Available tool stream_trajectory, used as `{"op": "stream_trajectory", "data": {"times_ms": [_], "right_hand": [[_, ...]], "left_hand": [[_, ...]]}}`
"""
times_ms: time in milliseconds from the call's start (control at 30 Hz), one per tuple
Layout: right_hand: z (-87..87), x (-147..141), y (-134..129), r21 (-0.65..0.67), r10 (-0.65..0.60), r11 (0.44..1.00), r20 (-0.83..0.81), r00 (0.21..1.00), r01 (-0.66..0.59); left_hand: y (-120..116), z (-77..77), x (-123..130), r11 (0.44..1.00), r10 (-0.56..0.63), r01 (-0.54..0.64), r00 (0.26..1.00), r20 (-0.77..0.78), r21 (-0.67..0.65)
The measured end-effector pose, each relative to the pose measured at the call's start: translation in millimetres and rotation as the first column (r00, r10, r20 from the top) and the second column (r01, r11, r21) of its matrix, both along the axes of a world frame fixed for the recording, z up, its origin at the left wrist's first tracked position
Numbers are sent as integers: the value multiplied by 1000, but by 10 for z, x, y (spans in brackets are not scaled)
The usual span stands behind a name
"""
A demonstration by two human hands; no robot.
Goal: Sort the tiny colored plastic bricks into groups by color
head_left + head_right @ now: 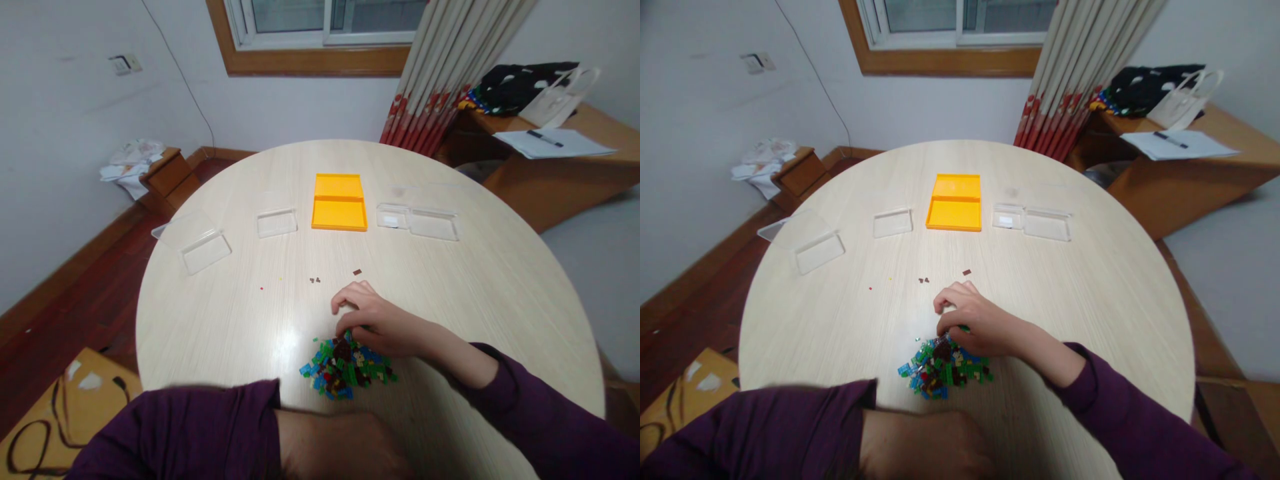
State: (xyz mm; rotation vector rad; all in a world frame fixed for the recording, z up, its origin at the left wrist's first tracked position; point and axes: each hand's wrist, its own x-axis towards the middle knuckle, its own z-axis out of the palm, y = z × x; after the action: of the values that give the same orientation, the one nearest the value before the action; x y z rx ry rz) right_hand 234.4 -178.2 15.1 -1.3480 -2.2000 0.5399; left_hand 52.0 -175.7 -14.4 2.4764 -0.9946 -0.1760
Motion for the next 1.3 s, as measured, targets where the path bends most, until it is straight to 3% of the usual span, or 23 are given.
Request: {"op": "stream_trajectory", "data": {"times_ms": [200, 367, 567, 767, 1067, 1167, 1300], "right_hand": [[7, -2, -10, -26, 35, 999, -4, 999, -35], [36, -17, -19, -33, 84, 996, 46, 995, -82], [-37, 2, -7, 71, 11, 997, 163, 987, -23], [-108, 37, 31, 148, -143, 983, 231, 962, 110], [-129, 19, 42, 142, -168, 980, 216, 962, 139], [-106, 18, 41, 153, -176, 978, 225, 958, 143], [32, 167, -29, 135, -251, 966, 309, 917, 219]], "left_hand": [[49, 110, 3, 1000, -5, 5, 1000, -5, -10], [30, 77, -1, 1000, 6, -6, 1000, -9, 16], [-7, -33, -1, 1000, -19, 20, 999, -47, 9], [-3, 68, -29, 998, 27, -29, 999, 36, 48], [24, 99, -29, 999, 21, -22, 999, 49, 32], [-7, 90, -49, 995, 69, -73, 996, 61, 68], [-25, 91, -25, 992, 40, -42, 999, 19, 118]]}}
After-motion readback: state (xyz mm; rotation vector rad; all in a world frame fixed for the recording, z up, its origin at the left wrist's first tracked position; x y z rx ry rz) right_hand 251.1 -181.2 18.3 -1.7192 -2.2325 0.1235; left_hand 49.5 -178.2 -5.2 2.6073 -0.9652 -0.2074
